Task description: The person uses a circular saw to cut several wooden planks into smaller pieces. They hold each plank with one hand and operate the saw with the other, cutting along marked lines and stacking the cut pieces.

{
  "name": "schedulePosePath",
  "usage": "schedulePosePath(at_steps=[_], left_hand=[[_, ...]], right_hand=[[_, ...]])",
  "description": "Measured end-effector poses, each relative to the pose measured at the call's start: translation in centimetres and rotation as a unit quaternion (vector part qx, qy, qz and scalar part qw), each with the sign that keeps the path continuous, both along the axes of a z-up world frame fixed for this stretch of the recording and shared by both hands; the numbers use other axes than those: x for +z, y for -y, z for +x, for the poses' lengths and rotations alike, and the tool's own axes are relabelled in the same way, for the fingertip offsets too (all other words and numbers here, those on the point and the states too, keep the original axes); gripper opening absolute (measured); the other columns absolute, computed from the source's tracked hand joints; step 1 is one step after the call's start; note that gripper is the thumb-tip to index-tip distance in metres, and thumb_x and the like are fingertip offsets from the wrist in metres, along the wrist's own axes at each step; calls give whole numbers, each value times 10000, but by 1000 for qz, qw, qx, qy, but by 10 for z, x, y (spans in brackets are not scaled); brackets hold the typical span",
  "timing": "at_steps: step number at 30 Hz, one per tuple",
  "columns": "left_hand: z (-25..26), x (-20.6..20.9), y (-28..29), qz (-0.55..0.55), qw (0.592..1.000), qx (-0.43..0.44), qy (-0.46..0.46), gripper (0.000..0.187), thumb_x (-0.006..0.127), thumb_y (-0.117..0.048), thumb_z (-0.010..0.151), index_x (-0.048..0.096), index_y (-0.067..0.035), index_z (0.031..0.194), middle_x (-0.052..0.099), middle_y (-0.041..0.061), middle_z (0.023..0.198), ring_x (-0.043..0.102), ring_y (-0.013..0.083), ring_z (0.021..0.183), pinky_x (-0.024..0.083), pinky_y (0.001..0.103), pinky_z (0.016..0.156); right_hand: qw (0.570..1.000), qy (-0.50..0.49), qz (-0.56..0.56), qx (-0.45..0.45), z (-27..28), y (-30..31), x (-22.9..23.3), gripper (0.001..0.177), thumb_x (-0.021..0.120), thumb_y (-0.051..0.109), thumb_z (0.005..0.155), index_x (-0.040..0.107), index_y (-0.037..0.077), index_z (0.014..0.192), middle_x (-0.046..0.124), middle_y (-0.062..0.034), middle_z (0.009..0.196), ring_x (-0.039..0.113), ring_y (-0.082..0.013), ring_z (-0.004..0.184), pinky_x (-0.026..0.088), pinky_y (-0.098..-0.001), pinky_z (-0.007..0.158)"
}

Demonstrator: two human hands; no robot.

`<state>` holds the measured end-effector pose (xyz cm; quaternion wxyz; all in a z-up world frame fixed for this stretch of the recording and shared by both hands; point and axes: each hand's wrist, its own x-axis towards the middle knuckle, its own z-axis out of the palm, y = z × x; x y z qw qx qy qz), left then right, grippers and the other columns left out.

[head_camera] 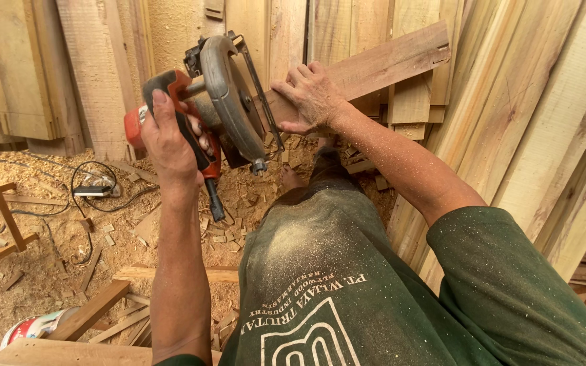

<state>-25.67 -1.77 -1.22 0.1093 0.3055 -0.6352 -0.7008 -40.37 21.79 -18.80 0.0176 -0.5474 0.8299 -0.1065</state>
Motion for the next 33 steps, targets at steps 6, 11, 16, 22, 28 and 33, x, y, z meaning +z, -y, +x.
schedulePosePath(at_steps=[6,11,16,22,28,33], left_hand=[[-11,11,3,-9,1000,-5,-23,460,496,-536,1093,553,-105,942,525,-19,651,507,76,486,438,239,405],[20,35,-3,-9,998,-24,-61,435,447,-502,1113,559,-93,1018,501,-33,644,492,68,466,456,237,399],[74,57,-9,-3,998,-1,-66,442,443,-485,1130,569,-60,1134,524,-14,685,495,69,502,457,231,443],[124,59,-12,15,997,69,-41,413,502,-462,1118,559,-56,1166,540,16,735,529,92,561,457,242,481],[158,54,-17,38,993,108,-36,433,522,-470,1103,571,-49,1192,553,12,751,514,74,570,448,239,481],[166,49,-18,22,994,102,-36,475,506,-485,1083,591,-81,1319,531,-3,707,509,68,543,452,232,472]], right_hand=[[999,20,35,-4,4,2,10,903,554,852,808,591,133,1352,574,-139,1011,532,-261,932,415,-470,839],[998,54,21,-10,3,0,15,907,558,832,826,556,139,1411,569,-143,1093,534,-270,1001,414,-481,906],[998,22,-60,17,3,7,15,1012,621,882,763,508,145,1448,545,-146,1186,523,-285,1086,405,-500,959],[994,90,31,61,22,62,-16,1053,723,835,662,528,114,1404,541,-146,1156,509,-310,1100,424,-507,954],[992,123,-11,41,21,73,-42,949,817,735,721,512,141,1396,560,-129,1134,551,-285,1052,522,-513,831],[871,307,-299,-240,2,70,-40,946,848,636,857,299,127,1435,548,-148,1167,656,-251,1087,612,-473,893]])
